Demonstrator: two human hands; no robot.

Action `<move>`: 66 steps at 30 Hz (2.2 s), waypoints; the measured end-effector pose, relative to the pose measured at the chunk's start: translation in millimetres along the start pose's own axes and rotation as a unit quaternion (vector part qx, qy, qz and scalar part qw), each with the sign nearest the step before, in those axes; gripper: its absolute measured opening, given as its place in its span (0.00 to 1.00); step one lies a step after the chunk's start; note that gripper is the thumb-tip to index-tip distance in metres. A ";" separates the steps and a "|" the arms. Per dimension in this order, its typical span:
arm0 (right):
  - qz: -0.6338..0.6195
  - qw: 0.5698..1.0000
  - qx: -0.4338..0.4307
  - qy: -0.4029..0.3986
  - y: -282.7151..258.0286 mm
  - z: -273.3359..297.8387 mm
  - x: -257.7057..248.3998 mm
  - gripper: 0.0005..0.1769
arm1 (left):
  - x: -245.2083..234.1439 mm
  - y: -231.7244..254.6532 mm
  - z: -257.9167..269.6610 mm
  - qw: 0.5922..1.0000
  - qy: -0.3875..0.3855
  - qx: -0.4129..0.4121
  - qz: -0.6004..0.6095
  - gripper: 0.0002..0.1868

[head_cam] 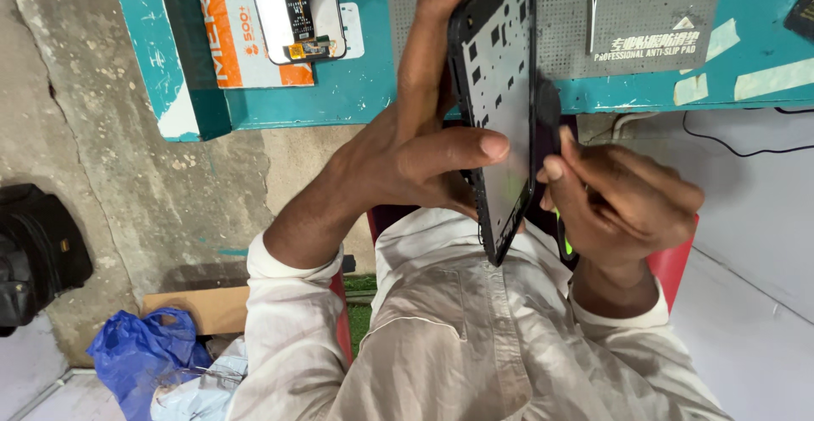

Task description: The person works on a disassembled smartphone chassis at a workbench. They use tweezers to manipulate small components along the frame, apply liquid from a bottle to the edges, and brush the interior with a small brush. The device remains open throughout the clip.

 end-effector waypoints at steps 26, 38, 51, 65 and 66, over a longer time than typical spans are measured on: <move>-0.014 1.000 0.003 0.019 -10.9 -36.8 -7.0 0.05 | 5.0 -9.5 -15.7 0.995 0.033 -0.024 0.095 0.60; -0.083 0.996 0.011 0.033 -6.8 -60.5 -19.2 0.01 | 4.9 -5.5 -17.5 0.994 0.033 -0.050 0.092 0.62; -0.050 0.998 -0.030 0.026 -3.0 -68.6 -28.0 0.06 | 4.1 -2.4 -21.6 0.993 0.040 -0.063 0.089 0.66; 0.016 0.990 -0.140 -0.003 24.5 -68.3 -48.9 0.16 | 10.9 1.0 -24.1 0.975 0.081 -0.027 0.204 0.66; 0.023 0.988 -0.150 -0.021 28.7 -72.6 -47.7 0.18 | 10.5 1.7 -22.1 0.975 0.078 -0.034 0.205 0.66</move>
Point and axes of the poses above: each hand's wrist, its own z-axis away from the middle knuckle, its own x-axis out of the palm, y = z × x, the point moved 3 cm from there along -z, towards the middle knuckle, and after that the axes turned 6 degrees about -y, right-handed, at the moved point
